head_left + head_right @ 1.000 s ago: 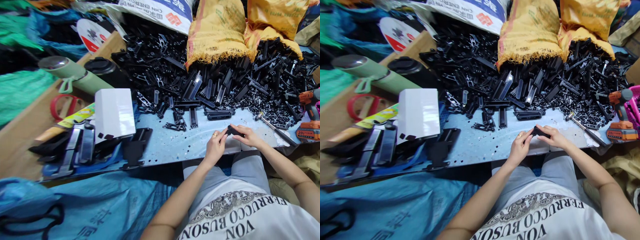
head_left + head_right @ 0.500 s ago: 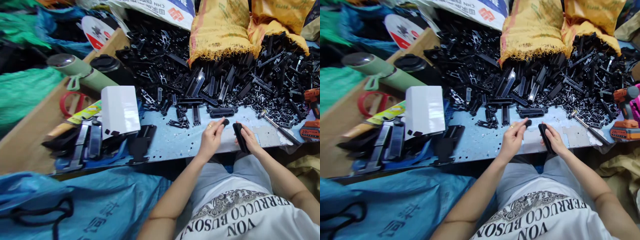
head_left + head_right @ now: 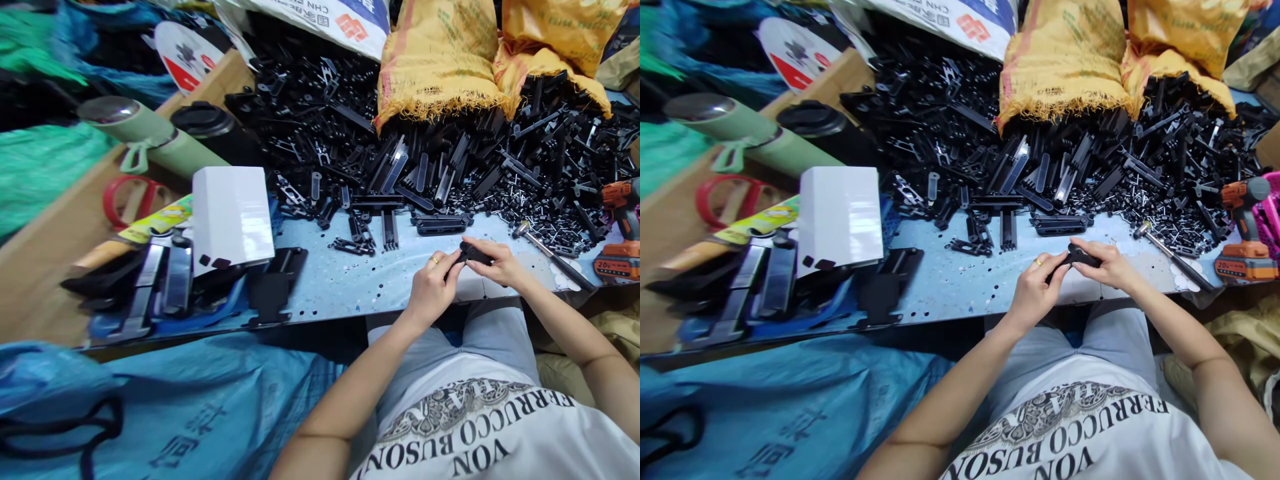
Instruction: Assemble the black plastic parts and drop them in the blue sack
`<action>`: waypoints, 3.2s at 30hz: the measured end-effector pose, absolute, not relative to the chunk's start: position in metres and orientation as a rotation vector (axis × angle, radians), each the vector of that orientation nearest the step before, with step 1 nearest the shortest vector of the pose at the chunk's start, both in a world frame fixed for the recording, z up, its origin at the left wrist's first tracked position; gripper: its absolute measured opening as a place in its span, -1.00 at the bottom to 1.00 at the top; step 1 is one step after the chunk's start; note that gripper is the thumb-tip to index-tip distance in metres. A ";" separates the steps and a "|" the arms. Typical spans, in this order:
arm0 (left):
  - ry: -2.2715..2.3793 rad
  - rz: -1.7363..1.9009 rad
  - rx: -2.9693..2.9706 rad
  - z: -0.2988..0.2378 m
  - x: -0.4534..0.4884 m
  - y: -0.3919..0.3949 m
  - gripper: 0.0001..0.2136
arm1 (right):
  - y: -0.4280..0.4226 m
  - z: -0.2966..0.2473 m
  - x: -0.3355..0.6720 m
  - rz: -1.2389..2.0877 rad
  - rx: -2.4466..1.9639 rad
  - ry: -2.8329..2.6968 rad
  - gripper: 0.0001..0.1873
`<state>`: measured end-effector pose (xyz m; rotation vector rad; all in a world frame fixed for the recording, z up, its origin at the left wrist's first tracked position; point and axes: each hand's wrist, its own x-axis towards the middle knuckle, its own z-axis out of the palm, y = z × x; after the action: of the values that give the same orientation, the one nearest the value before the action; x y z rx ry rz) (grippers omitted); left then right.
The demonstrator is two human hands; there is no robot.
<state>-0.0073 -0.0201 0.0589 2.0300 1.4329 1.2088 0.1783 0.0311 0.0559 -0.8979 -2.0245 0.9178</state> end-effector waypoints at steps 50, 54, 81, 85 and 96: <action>1.549 0.209 2.496 0.004 -0.015 0.001 -0.64 | 0.060 0.007 0.253 -0.149 -0.775 -3.057 -0.70; 1.446 0.242 2.552 0.004 -0.007 0.004 -0.67 | 0.040 0.012 0.230 0.019 -1.723 -2.596 -0.69; 1.326 0.587 2.395 0.002 -0.002 0.005 -0.58 | 0.001 0.056 0.221 -0.231 -1.231 -2.952 -0.61; 1.244 0.720 2.423 -0.005 -0.006 0.004 -0.65 | 0.005 0.069 0.214 -0.226 -1.150 -3.011 -0.64; 1.383 0.440 2.429 0.029 0.022 0.069 -0.57 | 0.030 0.026 0.255 0.067 -1.285 -2.887 -0.53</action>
<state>0.0222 0.0687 0.0286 2.4287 1.3830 0.4403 0.2548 0.0298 0.0258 -1.2846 -2.8871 0.0674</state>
